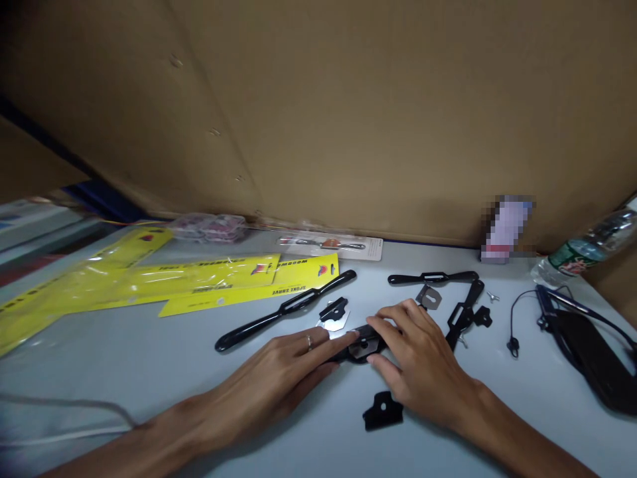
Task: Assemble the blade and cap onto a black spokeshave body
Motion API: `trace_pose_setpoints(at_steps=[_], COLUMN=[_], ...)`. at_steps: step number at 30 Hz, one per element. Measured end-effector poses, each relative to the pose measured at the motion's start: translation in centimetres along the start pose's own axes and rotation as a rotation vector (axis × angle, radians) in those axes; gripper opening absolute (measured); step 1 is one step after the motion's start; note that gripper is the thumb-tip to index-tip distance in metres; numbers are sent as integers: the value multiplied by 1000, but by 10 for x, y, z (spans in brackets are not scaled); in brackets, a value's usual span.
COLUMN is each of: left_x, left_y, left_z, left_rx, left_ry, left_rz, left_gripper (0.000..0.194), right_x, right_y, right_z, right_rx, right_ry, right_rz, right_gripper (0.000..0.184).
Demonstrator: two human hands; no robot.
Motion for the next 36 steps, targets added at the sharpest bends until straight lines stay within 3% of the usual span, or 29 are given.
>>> trace_pose_setpoints(at_steps=[6,27,36], left_x=[3,2,4], left_y=[-1,-2,1], left_z=[2,-1,-2], left_rx=[-10,-18,-45], left_ry=[-14,34,-8], left_rz=[-63,-15,-24], left_gripper=[47,51,72], right_x=[-1,-2,-2], right_y=[-7,-13,-8], right_z=[1,3,3], right_rx=[-77,-142,-107], right_ry=[-185,-253,-221], right_rz=[-125,-201,-215], right_gripper=[59,52,54])
Point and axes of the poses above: each hand's wrist, its own y-axis away from the middle knuckle, its own x-axis out of the back of the hand, z = x × y, the point moved 1 cm from there along -y, towards the middle knuckle, and after that the axes turned 1 degree about y, right-handed, at the moved point
